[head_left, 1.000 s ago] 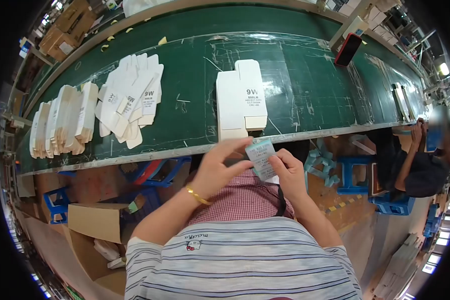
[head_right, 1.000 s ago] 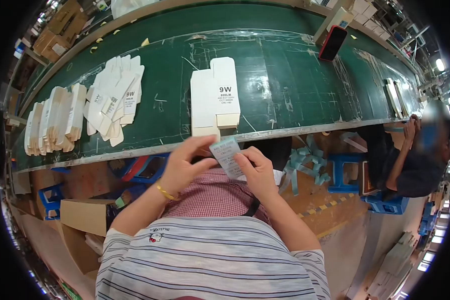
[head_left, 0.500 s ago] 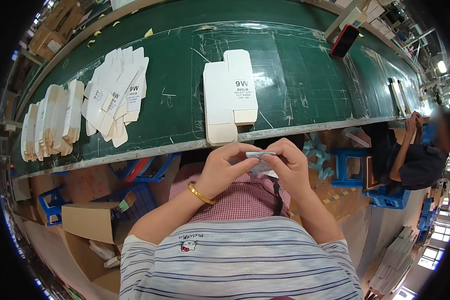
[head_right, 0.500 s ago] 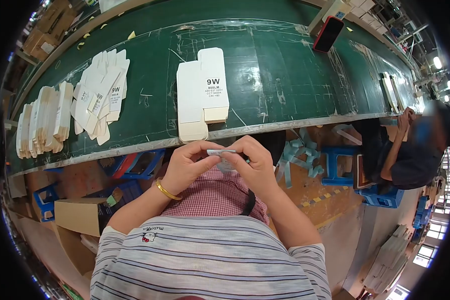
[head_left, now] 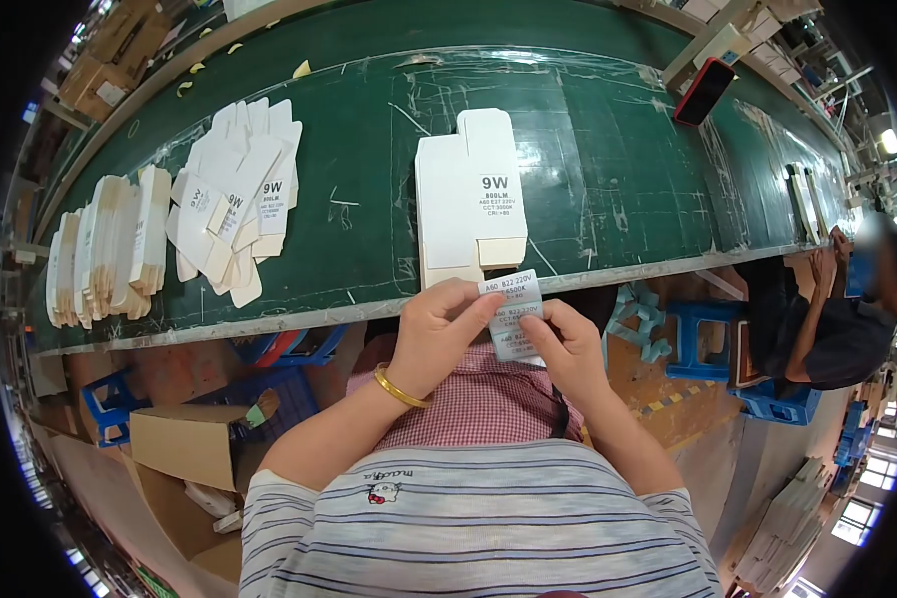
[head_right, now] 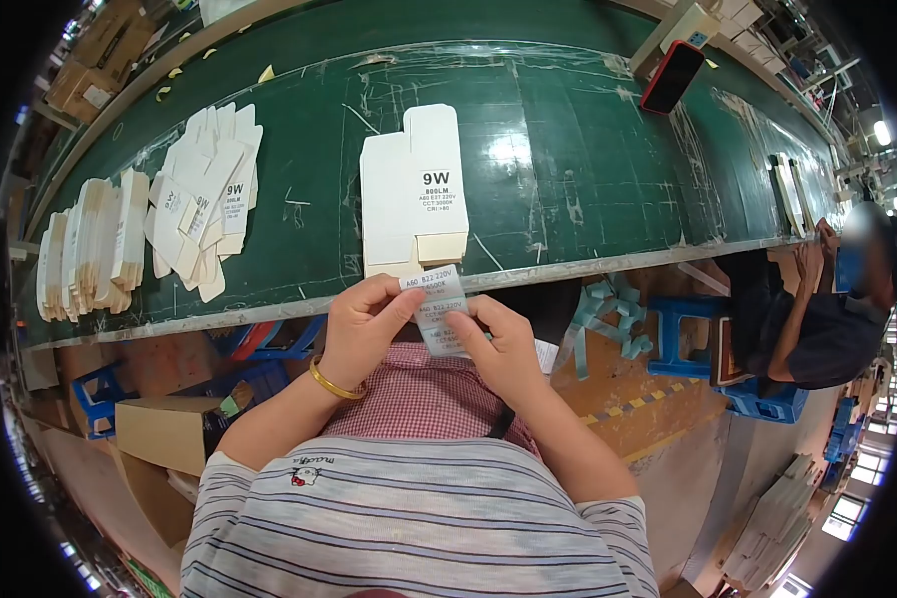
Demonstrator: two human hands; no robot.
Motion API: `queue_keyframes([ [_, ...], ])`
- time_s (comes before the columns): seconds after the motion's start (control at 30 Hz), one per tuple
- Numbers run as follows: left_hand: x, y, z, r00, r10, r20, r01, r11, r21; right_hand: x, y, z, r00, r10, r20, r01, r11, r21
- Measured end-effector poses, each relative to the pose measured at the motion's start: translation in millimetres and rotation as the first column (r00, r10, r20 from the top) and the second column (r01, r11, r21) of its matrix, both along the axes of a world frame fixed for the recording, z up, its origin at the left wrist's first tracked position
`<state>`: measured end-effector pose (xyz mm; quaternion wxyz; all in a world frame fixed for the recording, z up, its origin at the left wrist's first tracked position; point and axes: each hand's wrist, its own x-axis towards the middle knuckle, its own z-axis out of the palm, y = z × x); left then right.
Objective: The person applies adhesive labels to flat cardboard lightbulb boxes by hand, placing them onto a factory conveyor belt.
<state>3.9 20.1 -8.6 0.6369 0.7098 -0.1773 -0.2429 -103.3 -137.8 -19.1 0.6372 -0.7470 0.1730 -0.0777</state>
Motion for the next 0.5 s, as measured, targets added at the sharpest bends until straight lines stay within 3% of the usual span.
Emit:
queue_keyframes([
  [0.2,26.9,-6.3,-2.4,0.961,-0.025,-0.274,-0.012,0.991,-0.132,22.5,4.7,-0.2,0.991,-0.096,-0.091,0.103,0.991,0.085],
  [0.3,40.5,-4.7,-6.3,0.995,-0.061,-0.080,0.059,0.998,-0.024,32.6,1.8,1.3,0.985,-0.097,-0.145,0.114,0.987,0.110],
  [0.43,50.5,-10.6,-11.6,0.990,-0.031,-0.136,0.036,0.999,0.038,44.7,0.6,2.1,0.973,-0.148,-0.176,0.163,0.984,0.076],
  [0.5,68.4,-5.6,-15.9,0.925,-0.097,0.368,0.046,0.988,0.145,49.5,-2.1,3.8,0.958,-0.181,-0.220,0.203,0.976,0.078],
])
